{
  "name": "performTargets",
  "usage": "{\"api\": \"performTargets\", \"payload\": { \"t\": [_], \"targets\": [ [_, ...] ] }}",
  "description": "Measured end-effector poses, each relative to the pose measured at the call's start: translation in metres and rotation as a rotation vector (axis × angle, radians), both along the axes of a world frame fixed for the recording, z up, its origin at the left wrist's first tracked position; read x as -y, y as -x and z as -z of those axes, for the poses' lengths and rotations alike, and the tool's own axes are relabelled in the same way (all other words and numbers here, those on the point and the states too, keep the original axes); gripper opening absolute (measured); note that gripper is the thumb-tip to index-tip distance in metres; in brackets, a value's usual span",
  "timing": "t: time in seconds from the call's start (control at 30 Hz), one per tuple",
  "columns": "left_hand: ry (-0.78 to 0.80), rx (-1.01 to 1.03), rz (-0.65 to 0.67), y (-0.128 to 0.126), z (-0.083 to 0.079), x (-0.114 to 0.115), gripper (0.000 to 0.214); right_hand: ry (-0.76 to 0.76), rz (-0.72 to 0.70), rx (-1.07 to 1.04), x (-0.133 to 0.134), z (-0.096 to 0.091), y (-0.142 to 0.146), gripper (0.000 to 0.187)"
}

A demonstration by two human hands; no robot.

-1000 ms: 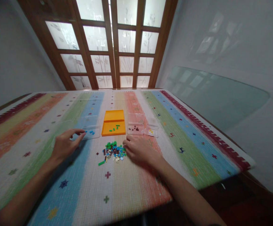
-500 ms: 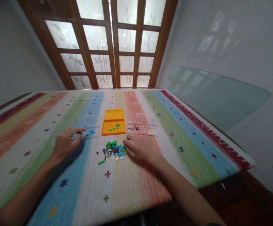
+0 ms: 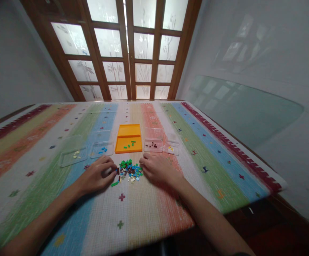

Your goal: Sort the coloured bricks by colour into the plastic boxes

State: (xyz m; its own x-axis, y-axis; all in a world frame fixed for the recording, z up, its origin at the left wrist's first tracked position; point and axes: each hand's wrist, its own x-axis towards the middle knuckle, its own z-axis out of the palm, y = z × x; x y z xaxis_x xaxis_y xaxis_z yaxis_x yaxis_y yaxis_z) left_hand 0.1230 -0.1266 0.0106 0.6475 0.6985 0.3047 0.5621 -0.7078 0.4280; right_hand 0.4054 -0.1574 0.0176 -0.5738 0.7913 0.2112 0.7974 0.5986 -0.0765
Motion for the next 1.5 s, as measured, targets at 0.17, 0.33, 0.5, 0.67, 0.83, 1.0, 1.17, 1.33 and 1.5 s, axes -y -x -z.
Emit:
{"api": "performTargets", "payload": {
  "t": [0.17, 0.33, 0.5, 0.67, 0.83, 1.0, 1.17, 1.33, 1.5],
  "targets": [
    [0.024, 0.003, 0.011, 0.001, 0.003, -0.003, 0.018, 0.001, 0.003, 0.012, 0.000, 0.001, 0.000, 0.015],
    [0.000, 0.057, -0.029, 0.009, -0.002, -0.010, 0.020, -0.001, 0.005, 0.011, 0.000, 0.000, -0.001, 0.017],
    [-0.116, 0.135, -0.204, 0.028, -0.008, -0.026, 0.023, -0.002, 0.004, 0.014, 0.001, -0.002, 0.000, 0.015],
    [-0.209, 0.102, -0.375, 0.046, -0.005, -0.040, 0.027, 0.003, 0.003, 0.008, 0.001, -0.002, 0.001, 0.015],
    [-0.233, -0.008, -0.484, 0.051, 0.003, -0.046, 0.027, -0.003, 0.003, 0.002, 0.001, -0.001, 0.001, 0.015],
    [-0.266, -0.083, -0.540, 0.052, 0.008, -0.049, 0.030, 0.013, 0.006, 0.020, 0.002, -0.003, 0.001, 0.015],
    [-0.314, -0.024, -0.534, 0.048, 0.005, -0.044, 0.034, 0.016, 0.016, 0.026, 0.002, -0.004, 0.001, 0.015],
    [-0.312, 0.134, -0.322, 0.021, -0.001, -0.023, 0.026, 0.013, 0.000, 0.022, 0.001, -0.003, 0.000, 0.016],
    [-0.121, 0.140, -0.037, -0.014, 0.003, 0.001, 0.025, 0.008, 0.001, 0.019, 0.001, -0.003, 0.001, 0.015]
  ]
}}
